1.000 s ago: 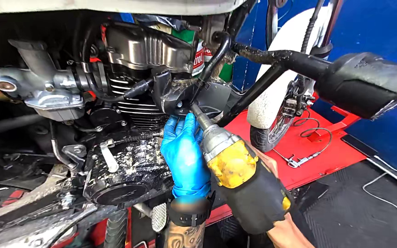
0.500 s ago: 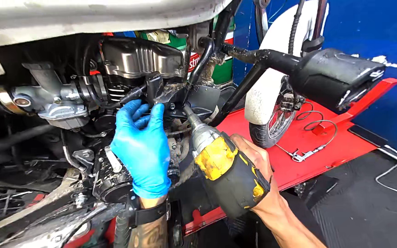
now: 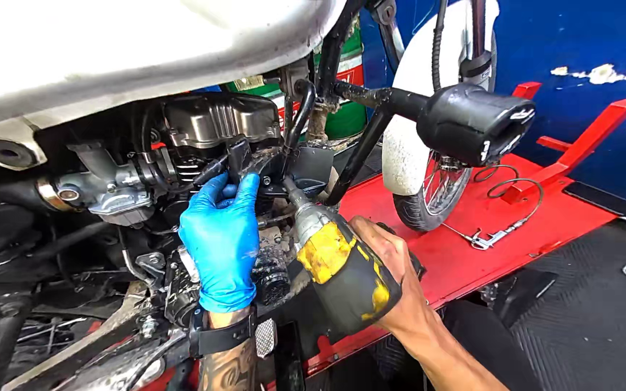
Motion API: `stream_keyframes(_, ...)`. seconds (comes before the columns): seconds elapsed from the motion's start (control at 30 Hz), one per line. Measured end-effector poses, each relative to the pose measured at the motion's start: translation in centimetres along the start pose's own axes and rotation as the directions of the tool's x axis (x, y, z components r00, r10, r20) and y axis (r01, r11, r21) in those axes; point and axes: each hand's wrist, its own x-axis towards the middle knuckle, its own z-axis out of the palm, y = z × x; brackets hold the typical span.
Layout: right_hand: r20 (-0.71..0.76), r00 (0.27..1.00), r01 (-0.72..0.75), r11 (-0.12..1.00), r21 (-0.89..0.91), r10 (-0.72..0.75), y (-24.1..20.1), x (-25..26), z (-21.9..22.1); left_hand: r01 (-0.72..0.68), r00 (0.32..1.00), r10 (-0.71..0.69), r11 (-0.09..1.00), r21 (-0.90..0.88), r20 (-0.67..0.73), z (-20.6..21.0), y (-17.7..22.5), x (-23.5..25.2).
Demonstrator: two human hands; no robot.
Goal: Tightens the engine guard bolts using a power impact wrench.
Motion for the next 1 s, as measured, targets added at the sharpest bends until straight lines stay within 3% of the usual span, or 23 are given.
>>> stream_keyframes(0.13, 0.025, 1.0, 0.013, 0.999, 0.035, -0.014, 0.2, 0.1, 0.0, 0.019, 0.998, -0.018, 1.0, -0.018, 0.065, -0.2, 0.1, 0.5)
stream_keyframes(0.5, -0.006, 1.0, 0.01, 0.999, 0.041, -0.01, -0.1, 0.1, 0.4, -0.025, 0.998, 0.025, 1.0, -0.001, 0.054, -0.6, -0.1, 0.6)
stream_keyframes(0.67, -0.059, 0.998, 0.035, 0.984, 0.172, -0.025, 0.4, -0.4, 1.0, -0.017, 0.999, 0.015, 0.999, 0.051, 0.043, -0.7, 0.1, 0.6)
stream_keyframes(1.0, -0.052, 0.999, 0.013, 0.991, 0.131, -0.006, 0.2, -0.3, 1.4, -0.029, 0.999, 0.026, 0.995, 0.091, 0.035, -0.8, 0.3, 0.7)
